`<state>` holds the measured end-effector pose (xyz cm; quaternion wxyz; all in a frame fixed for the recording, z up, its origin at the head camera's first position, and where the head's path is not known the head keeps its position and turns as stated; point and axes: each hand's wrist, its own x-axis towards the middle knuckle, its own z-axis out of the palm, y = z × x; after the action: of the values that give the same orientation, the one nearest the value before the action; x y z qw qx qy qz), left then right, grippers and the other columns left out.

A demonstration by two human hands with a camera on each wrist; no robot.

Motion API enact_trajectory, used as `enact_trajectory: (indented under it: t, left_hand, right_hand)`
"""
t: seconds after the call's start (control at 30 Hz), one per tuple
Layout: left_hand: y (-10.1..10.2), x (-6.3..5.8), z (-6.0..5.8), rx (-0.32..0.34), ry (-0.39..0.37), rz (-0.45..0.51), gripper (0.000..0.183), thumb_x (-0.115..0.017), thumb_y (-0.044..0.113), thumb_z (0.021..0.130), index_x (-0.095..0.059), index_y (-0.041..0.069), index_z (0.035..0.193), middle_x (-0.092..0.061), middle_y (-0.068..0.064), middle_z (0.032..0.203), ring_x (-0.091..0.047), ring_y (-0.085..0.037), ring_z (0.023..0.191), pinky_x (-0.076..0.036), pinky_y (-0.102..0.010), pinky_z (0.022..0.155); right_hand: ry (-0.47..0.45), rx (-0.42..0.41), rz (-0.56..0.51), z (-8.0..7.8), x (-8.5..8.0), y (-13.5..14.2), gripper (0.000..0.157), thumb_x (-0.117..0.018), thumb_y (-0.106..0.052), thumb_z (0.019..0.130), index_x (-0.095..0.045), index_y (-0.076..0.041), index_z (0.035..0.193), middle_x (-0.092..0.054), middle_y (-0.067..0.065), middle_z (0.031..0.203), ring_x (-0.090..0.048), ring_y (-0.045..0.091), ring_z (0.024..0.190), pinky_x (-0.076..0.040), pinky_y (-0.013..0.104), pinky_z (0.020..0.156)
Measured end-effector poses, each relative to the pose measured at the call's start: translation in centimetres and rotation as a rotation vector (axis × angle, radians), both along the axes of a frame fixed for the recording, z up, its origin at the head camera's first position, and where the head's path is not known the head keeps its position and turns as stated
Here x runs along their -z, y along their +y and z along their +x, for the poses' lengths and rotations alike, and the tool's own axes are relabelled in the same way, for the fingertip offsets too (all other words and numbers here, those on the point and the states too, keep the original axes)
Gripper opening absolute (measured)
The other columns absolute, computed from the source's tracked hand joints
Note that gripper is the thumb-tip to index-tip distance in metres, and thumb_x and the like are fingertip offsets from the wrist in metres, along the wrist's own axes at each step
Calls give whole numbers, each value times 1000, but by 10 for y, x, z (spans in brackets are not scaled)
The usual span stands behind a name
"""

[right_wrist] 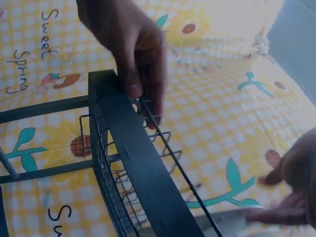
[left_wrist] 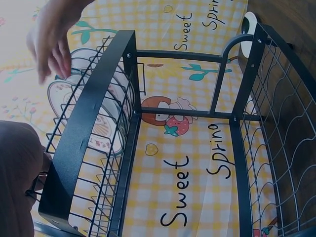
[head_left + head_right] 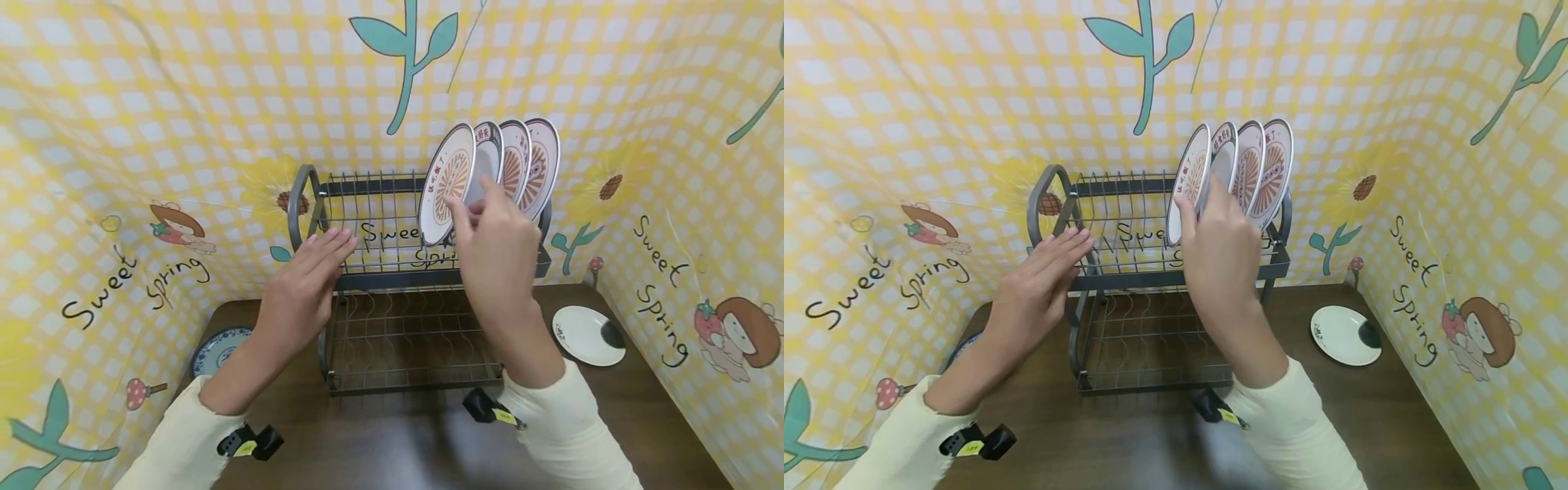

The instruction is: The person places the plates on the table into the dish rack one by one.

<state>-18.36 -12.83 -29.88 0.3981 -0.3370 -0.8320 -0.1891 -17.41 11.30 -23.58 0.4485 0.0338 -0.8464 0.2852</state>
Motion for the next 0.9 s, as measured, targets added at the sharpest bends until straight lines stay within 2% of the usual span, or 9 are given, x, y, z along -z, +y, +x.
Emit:
enact_trajectory:
  t: [0.17,0.23,0.3,0.37,0.47,0.6,0.73,0.83,0.9]
  left_hand:
    - [0,3,0,-6,1,7,40,-60,-2,91,-61,7,130,-59,-10,134,-55,-26,126,-38,-39,113]
    - [0,3,1,-8,1,9,40,-61,-3,91,-61,6,130,-59,-10,134,-55,-26,126,-39,-40,112]
    - [0,3,2,-12,5,11,40,-60,-3,91,-60,6,130,-59,-10,134,-55,-26,126,-40,-41,112]
    - [0,3,1,-16,11,17,39,-59,-3,92,-60,6,130,-59,-10,134,-55,-25,127,-38,-41,113]
    - [0,1,1,-14,25,32,38,-58,-3,92,-61,6,129,-60,-10,133,-55,-26,127,-36,-38,115]
    - [0,0,0,-6,43,34,36,-58,-1,93,-62,7,128,-61,-11,131,-56,-26,125,-37,-38,114]
    - [1,1,-2,-4,54,33,36,-59,-1,93,-63,6,128,-61,-11,131,-56,-26,125,-41,-42,111]
    - [2,2,-3,0,57,35,35,-58,-1,93,-63,6,127,-62,-11,131,-57,-27,124,-43,-45,108]
    - [2,3,-3,0,55,32,35,-57,0,94,-63,6,127,-62,-11,131,-57,-27,124,-43,-45,108]
  right_hand:
    - [281,-153,-153,16,17,35,26,-63,-20,93,-69,3,104,-73,14,81,-70,16,66,-57,18,61]
    - [324,-178,-236,19,29,59,22,-62,-15,93,-69,4,101,-72,17,78,-67,10,63,-54,12,58]
    - [297,-160,-298,18,47,87,21,-60,-13,94,-69,4,101,-71,14,77,-64,1,60,-52,9,57]
    - [193,-102,-357,14,70,118,21,-58,-15,95,-67,2,104,-70,6,76,-62,-4,58,-52,9,54]
    - [-132,43,-367,9,111,167,31,-52,-28,98,-64,-3,112,-69,-2,82,-60,-9,57,-51,9,52]
    - [-588,122,-294,10,169,226,53,-42,-46,99,-59,-1,122,-71,14,96,-60,-8,59,-50,14,50]
    - [-803,126,-299,11,219,270,66,-41,-51,98,-55,10,119,-70,26,94,-64,4,57,-51,22,48]
    - [-931,164,-355,11,243,293,73,-40,-53,97,-53,16,115,-70,22,81,-66,12,57,-52,26,49]
    - [-1029,188,-356,11,253,303,77,-39,-55,97,-52,19,112,-70,15,71,-68,18,57,-55,34,58]
